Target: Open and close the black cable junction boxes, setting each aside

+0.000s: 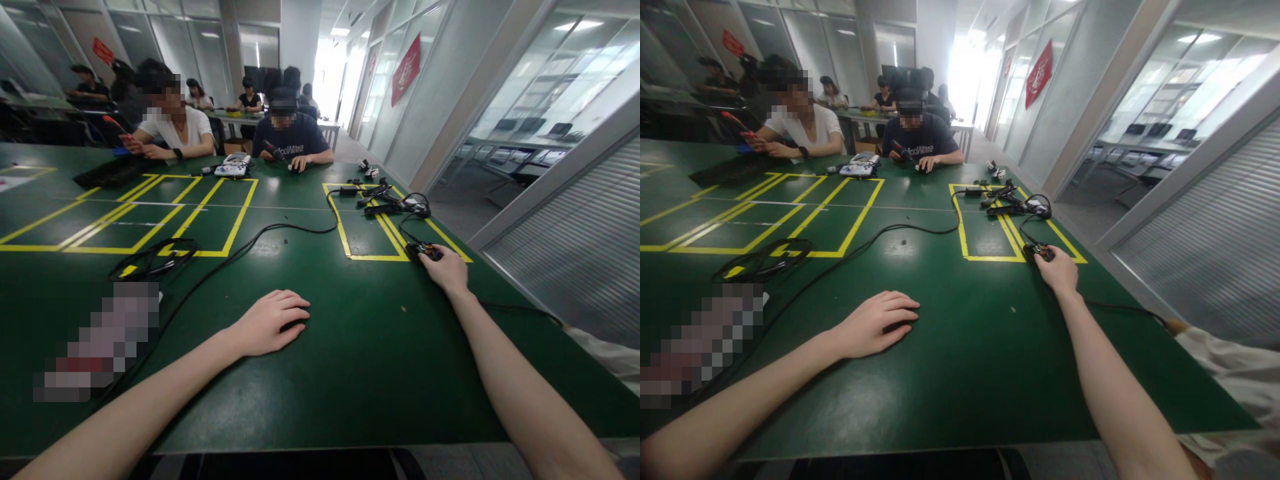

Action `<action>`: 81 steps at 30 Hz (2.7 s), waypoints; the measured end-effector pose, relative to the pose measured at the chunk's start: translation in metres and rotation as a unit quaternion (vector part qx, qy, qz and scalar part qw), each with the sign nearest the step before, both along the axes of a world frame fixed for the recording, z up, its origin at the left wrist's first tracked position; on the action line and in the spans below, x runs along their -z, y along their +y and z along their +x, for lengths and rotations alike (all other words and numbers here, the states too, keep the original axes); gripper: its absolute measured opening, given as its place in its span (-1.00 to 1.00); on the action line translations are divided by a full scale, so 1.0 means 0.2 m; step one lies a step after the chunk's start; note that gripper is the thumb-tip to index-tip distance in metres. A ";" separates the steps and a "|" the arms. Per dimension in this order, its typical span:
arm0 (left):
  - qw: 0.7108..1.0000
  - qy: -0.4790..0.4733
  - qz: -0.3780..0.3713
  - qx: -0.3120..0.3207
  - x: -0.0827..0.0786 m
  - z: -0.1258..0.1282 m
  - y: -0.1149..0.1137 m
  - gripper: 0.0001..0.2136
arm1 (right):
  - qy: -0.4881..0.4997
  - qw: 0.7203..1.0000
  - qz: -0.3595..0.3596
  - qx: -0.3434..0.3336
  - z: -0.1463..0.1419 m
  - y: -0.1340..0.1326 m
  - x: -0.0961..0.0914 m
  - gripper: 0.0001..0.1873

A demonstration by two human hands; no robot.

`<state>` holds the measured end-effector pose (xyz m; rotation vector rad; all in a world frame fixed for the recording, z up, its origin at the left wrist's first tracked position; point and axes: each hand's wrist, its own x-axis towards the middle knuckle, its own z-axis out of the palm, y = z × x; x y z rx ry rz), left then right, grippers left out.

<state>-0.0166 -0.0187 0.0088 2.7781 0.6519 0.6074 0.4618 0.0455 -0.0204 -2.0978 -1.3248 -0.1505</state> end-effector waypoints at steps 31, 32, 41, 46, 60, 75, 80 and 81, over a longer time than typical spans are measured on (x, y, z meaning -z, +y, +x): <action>0.998 -0.051 -0.025 -0.011 -0.03 0.01 -0.02 -0.59 | 0.053 0.757 -0.013 -0.651 -1.17 -0.44 -0.10 -0.67; 0.998 -0.055 -0.026 -0.017 -0.03 0.01 -0.02 -0.62 | 0.056 0.761 -0.009 -0.647 -1.17 -0.44 -0.10 -0.68; 0.995 -0.026 -0.003 -0.099 -0.02 0.01 -0.01 -0.78 | 0.044 0.795 -0.015 -0.605 -1.14 -0.41 -0.12 -0.67; 0.992 -0.041 -0.011 -0.117 0.00 0.01 0.01 -0.58 | 0.052 0.806 -0.003 -0.589 -1.13 -0.39 -0.12 -0.69; 0.993 -0.086 -0.024 -0.071 0.04 0.01 0.07 -0.61 | 0.061 0.791 -0.005 -0.609 -1.15 -0.38 -0.10 -0.71; 0.981 -0.087 -0.079 -0.154 0.01 0.00 0.03 -0.88 | 0.005 0.816 -0.029 -0.578 -1.13 -0.37 -0.13 -0.47; 0.981 -0.076 -0.065 -0.163 0.03 0.01 0.03 -0.85 | 0.018 0.828 -0.018 -0.561 -1.13 -0.37 -0.11 -0.63; 0.982 -0.076 -0.062 -0.162 0.03 0.01 0.03 -0.83 | 0.020 0.830 -0.019 -0.557 -1.13 -0.36 -0.11 -0.65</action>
